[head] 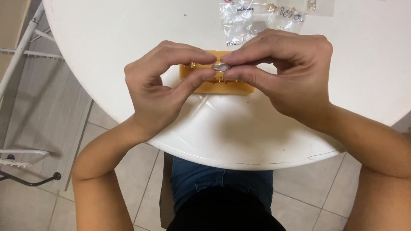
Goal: Organizing various pieces of jewelry by inserting them into a yellow foam block for display or storage.
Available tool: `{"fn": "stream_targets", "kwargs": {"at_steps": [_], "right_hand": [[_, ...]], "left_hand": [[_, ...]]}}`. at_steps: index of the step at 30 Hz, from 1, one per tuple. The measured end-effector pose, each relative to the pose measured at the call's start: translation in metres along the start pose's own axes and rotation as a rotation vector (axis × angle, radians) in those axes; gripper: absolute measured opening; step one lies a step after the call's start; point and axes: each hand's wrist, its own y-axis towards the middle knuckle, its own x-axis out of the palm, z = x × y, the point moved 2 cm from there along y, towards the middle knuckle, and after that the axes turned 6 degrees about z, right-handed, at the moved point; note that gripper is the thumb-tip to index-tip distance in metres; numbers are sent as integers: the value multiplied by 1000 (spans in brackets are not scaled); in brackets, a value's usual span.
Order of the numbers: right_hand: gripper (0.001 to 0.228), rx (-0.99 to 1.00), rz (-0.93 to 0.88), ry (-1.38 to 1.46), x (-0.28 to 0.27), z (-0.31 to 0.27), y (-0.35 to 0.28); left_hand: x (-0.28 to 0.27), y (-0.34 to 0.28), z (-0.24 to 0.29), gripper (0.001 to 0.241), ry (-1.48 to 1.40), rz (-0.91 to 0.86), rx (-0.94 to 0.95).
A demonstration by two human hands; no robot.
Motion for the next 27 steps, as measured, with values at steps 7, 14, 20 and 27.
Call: {"fn": "stream_targets", "kwargs": {"at_steps": [7, 14, 20, 27], "right_hand": [[6, -219, -231, -347, 13, 13, 3], [4, -304, -338, -583, 30, 28, 5], [10, -431, -339, -702, 37, 24, -1], [8, -571, -339, -931, 46, 15, -11]], "left_hand": [[-21, -45, -39, 32, 713, -226, 546], [-21, -53, -47, 9, 841, -95, 785], [-22, -60, -52, 14, 822, -94, 791], [-22, -59, -52, 16, 844, -92, 791]]}}
